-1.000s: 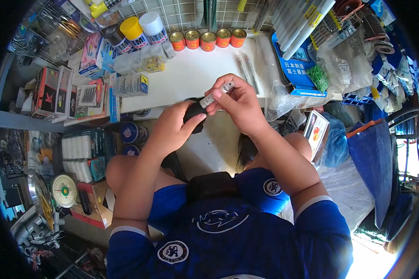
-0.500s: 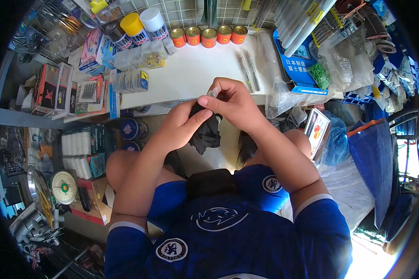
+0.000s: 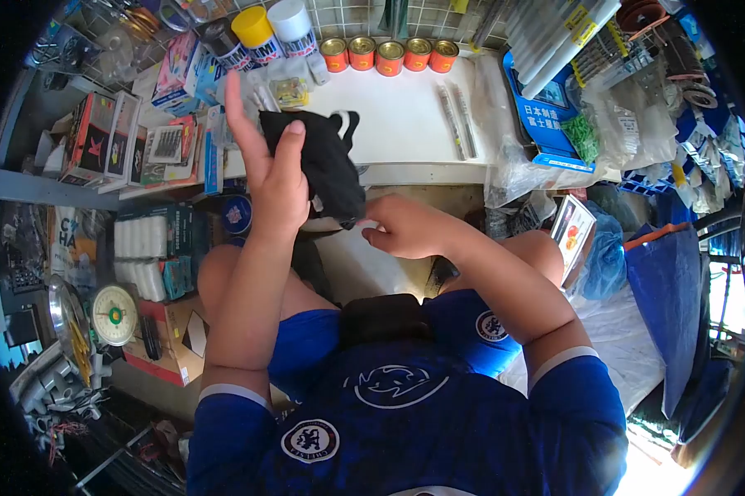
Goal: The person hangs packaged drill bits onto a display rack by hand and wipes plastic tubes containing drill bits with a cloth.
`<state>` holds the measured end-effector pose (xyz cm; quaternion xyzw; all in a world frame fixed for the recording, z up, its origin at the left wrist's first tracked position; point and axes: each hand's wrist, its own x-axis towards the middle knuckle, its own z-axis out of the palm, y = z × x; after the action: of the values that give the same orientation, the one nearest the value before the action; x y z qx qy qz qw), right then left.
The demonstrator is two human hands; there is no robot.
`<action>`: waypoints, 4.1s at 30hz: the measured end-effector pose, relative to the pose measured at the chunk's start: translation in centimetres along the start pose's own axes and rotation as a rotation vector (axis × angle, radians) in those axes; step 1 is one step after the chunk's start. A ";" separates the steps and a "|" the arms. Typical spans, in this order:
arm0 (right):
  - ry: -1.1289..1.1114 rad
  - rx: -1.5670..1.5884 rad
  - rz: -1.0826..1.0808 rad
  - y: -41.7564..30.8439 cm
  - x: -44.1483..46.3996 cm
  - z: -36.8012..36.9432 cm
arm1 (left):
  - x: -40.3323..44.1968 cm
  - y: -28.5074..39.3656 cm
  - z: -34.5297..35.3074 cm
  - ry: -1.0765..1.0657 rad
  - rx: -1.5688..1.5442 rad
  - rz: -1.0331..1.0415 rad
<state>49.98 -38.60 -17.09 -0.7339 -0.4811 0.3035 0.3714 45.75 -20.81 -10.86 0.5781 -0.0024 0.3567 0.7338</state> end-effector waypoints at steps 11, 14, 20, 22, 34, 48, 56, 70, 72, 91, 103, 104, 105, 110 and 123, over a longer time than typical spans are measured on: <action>-0.200 1.295 0.526 0.6 0.9 1.7 | -0.1 -1.9 -1.0 0.243 0.122 0.041; -0.035 1.479 0.319 -1.4 1.0 2.1 | 0.0 -2.5 -2.3 0.343 0.102 -0.099; 0.045 1.107 0.131 -1.6 1.0 0.7 | -0.3 -0.6 0.4 0.454 -0.144 -0.340; 0.145 1.004 0.158 -0.9 0.9 1.2 | -1.7 -1.7 0.1 0.245 -0.175 -0.420; 0.223 0.118 0.134 -1.6 0.6 0.2 | -1.3 -4.3 -2.6 0.259 -0.326 -0.572; 0.032 -0.128 -0.023 1.0 0.0 -1.2 | 1.6 -3.9 -4.7 0.425 -0.200 -0.533; 0.341 -0.478 0.404 10.5 2.0 -2.3 | 3.0 -3.1 -7.3 0.500 -0.306 -0.445; 0.588 -0.470 0.742 11.6 3.0 -5.5 | 0.8 -3.5 -4.5 0.292 -0.472 -0.612; 0.605 -0.476 0.759 12.2 2.4 -6.1 | 0.7 -3.4 -4.8 0.301 -0.486 -0.627; 1.261 -0.183 0.614 12.4 -12.3 -25.1 | 0.3 -3.5 -5.4 0.238 -0.535 -0.640; 1.686 -0.683 0.529 13.4 -6.9 -33.1 | 0.7 -4.5 -4.0 0.193 -0.525 -0.676; 1.636 -0.652 0.534 13.1 -7.2 -33.1 | 0.6 -4.4 -4.0 0.189 -0.523 -0.673; 1.585 -0.619 0.542 13.3 -7.9 -33.1 | 0.6 -4.2 -3.9 0.209 -0.510 -0.680; 1.382 -0.501 0.509 14.6 -10.1 -34.4 | 0.6 -3.8 -3.9 0.230 -0.497 -0.694; 1.424 -0.007 0.159 12.3 -8.3 -34.9 | -0.2 -3.3 -4.3 0.226 -0.508 -0.663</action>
<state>80.93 -58.33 -7.81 -0.7877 -0.0681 -0.2244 0.5697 45.58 -17.47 -15.11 0.3061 0.1762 0.1510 0.9233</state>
